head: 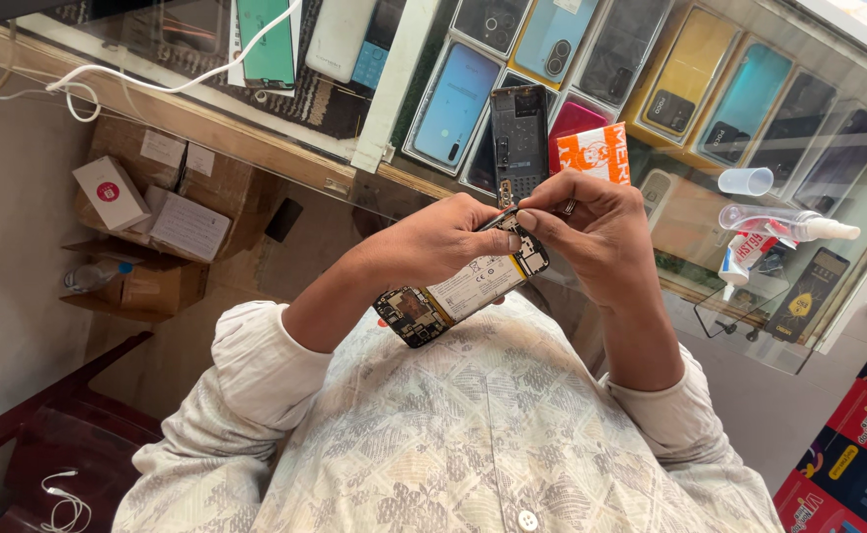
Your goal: The person disassembles a smartphone by removing screws and internal components. They use a screwdriver to loosen screws, detach a metal bracket, and remove a small black component from the phone's interior.
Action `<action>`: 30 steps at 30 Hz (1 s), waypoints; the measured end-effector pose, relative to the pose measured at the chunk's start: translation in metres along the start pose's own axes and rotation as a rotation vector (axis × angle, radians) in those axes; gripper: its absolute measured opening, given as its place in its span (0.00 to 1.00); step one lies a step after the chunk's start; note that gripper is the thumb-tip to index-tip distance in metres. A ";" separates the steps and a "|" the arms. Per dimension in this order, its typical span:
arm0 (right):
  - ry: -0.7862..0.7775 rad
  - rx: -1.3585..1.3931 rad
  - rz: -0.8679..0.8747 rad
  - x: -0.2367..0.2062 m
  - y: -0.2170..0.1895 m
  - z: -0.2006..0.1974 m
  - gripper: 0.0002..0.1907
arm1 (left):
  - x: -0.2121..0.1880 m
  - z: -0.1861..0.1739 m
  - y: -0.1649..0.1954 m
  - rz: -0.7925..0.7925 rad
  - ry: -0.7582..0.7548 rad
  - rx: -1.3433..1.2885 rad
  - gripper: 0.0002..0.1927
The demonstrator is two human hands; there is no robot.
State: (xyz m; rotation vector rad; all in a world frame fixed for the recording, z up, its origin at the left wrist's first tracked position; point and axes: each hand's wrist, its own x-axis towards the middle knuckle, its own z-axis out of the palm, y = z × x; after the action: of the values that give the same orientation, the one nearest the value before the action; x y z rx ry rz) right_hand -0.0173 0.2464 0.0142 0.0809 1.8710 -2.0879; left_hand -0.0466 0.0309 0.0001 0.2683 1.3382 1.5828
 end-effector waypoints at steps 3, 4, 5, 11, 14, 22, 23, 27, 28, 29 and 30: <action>-0.004 0.044 0.016 -0.001 0.000 0.000 0.06 | 0.000 -0.001 -0.001 -0.022 0.010 0.023 0.17; -0.005 0.071 0.022 -0.002 0.000 0.000 0.05 | 0.000 -0.001 -0.002 -0.031 0.008 0.001 0.17; -0.007 0.098 0.029 -0.003 0.000 0.000 0.05 | 0.000 -0.001 -0.003 -0.041 0.007 -0.021 0.17; 0.006 0.105 0.047 -0.005 0.001 0.002 0.06 | 0.001 -0.001 -0.009 0.008 0.021 0.014 0.17; 0.018 0.081 0.027 -0.005 0.002 0.005 0.06 | 0.001 -0.002 -0.011 0.019 0.016 0.008 0.17; 0.077 0.019 -0.049 -0.009 0.005 0.013 0.05 | 0.003 -0.002 -0.010 0.045 0.079 0.181 0.18; 0.083 0.026 -0.048 -0.010 0.005 0.013 0.05 | 0.003 -0.003 -0.010 0.059 0.071 0.157 0.18; 0.038 0.152 -0.036 -0.011 0.004 0.010 0.06 | 0.004 -0.002 -0.011 0.108 0.063 0.129 0.19; 0.032 0.193 -0.035 -0.011 0.004 0.009 0.06 | 0.004 -0.002 -0.011 0.105 0.059 0.120 0.19; 0.027 0.234 -0.033 -0.012 0.005 0.009 0.06 | 0.005 -0.002 -0.011 0.101 0.054 0.111 0.19; 0.025 0.250 -0.033 -0.014 0.005 0.008 0.07 | 0.005 -0.002 -0.012 0.097 0.049 0.102 0.19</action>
State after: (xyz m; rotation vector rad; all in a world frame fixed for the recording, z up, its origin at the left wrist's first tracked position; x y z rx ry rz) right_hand -0.0015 0.2408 0.0139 0.1366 1.6261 -2.3436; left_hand -0.0440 0.0321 -0.0122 0.3634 1.4653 1.6128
